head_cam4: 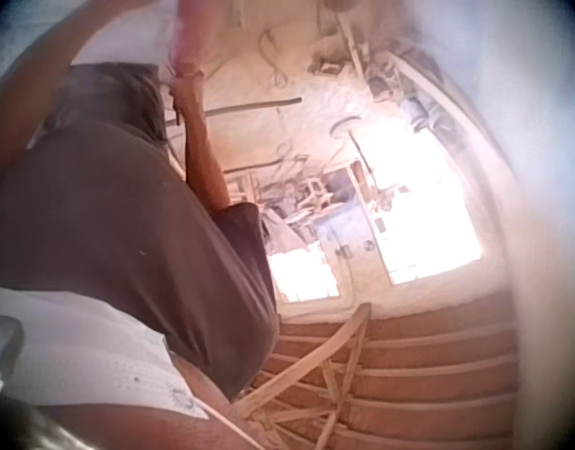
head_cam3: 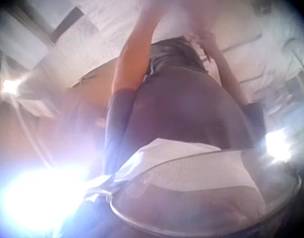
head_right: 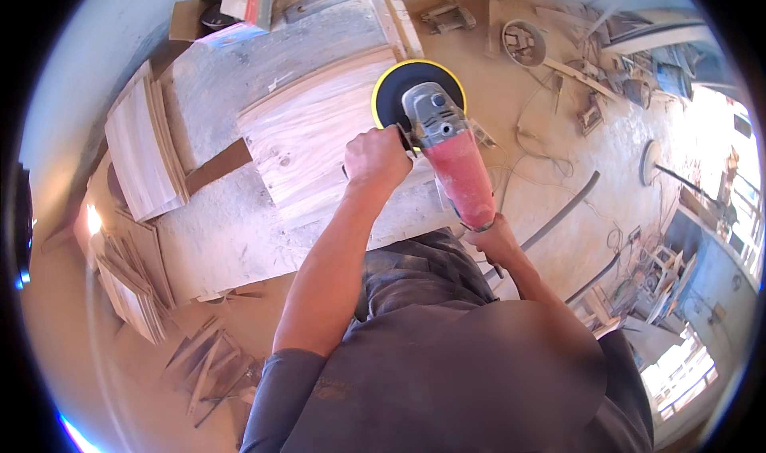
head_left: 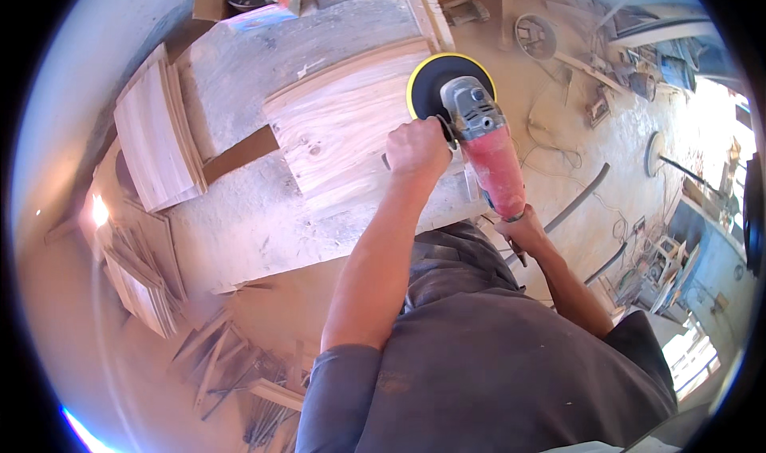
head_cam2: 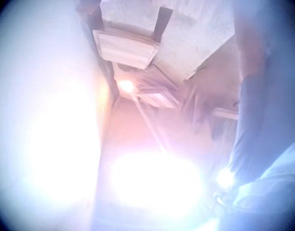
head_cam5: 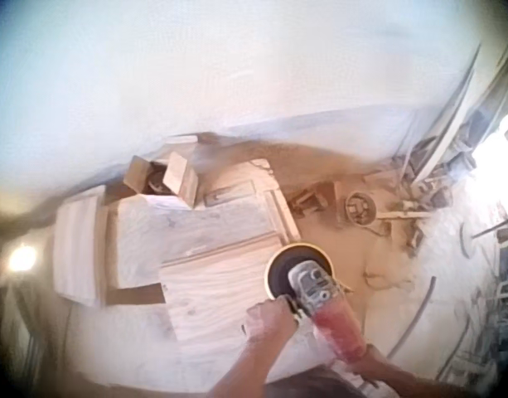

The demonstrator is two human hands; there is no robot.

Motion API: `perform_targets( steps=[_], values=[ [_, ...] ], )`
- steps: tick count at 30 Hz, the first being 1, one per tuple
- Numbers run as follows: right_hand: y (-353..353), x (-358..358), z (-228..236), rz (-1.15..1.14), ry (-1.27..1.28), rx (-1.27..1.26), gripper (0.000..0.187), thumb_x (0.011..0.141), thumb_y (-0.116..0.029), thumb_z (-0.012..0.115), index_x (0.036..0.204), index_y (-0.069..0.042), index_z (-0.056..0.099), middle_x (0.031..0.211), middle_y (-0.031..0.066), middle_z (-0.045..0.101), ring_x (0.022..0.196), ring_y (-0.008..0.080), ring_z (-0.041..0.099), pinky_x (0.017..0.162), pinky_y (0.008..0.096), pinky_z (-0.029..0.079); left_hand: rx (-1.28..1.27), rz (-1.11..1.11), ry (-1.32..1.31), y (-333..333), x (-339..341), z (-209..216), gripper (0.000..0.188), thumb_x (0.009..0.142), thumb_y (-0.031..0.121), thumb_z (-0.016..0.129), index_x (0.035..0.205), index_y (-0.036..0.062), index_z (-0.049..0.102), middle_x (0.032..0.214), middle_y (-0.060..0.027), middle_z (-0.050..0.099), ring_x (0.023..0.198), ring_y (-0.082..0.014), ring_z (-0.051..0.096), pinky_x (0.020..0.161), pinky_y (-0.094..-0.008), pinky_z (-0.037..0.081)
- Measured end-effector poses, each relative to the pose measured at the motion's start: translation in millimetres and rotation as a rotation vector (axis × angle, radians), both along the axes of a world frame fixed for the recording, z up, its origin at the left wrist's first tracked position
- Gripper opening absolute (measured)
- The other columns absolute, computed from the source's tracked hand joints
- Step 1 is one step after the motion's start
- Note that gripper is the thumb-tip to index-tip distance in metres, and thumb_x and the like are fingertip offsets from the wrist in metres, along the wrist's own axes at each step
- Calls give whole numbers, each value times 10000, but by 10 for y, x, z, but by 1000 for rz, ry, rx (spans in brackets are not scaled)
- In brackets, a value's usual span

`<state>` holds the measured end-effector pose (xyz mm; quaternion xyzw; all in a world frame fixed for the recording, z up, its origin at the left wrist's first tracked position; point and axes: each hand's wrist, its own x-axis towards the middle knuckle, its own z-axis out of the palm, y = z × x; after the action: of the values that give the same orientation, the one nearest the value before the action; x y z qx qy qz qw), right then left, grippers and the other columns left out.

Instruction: The person sands wooden planks using a power sander, moving the tool across the surface of each piece and stacking completed boards.

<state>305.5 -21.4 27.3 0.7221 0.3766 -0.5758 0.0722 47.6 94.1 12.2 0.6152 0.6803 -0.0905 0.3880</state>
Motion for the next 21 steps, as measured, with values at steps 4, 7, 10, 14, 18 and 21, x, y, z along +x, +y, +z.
perform_targets(
  steps=[4,7,10,14,18,21],
  values=[
    [58,-239,-85,69,-7,10,243,731,-177,713,872,12,655,672,70,636,601,157,625,550,354,493,35,69,38,-52,-336,-55,181,849,206,634,967,106,728,975,-154,749,953,-333,730,806,-434,576],
    [48,-579,-233,198,97,214,243,716,-189,722,816,13,632,635,72,629,602,156,638,593,367,523,2,167,117,-204,-772,-26,194,860,235,622,964,112,730,956,-160,747,936,-344,729,793,-445,576],
    [116,-1006,-242,315,164,147,346,733,-172,721,1019,18,673,874,200,707,886,309,711,781,410,545,42,288,218,-480,-1244,-59,199,861,258,627,964,126,735,938,-166,746,902,-352,731,771,-459,577],
    [163,-1545,-280,453,157,97,433,735,-169,730,1121,19,669,1022,264,713,1045,401,687,874,434,537,35,427,233,-807,-1783,-96,216,866,289,622,958,135,741,926,-171,744,897,-361,729,757,-472,577],
    [82,-1624,-239,411,151,70,401,719,-173,746,1063,22,679,953,212,725,947,332,711,831,408,544,8,354,200,-764,-1886,-57,195,844,262,645,945,125,739,929,-173,744,905,-357,730,764,-474,579],
    [59,-1435,-131,337,88,-21,287,717,-162,754,928,8,658,810,122,687,782,213,670,730,367,529,28,220,96,-602,-1677,-37,180,838,218,630,922,98,735,922,-181,742,910,-358,732,773,-469,582]
  ],
)
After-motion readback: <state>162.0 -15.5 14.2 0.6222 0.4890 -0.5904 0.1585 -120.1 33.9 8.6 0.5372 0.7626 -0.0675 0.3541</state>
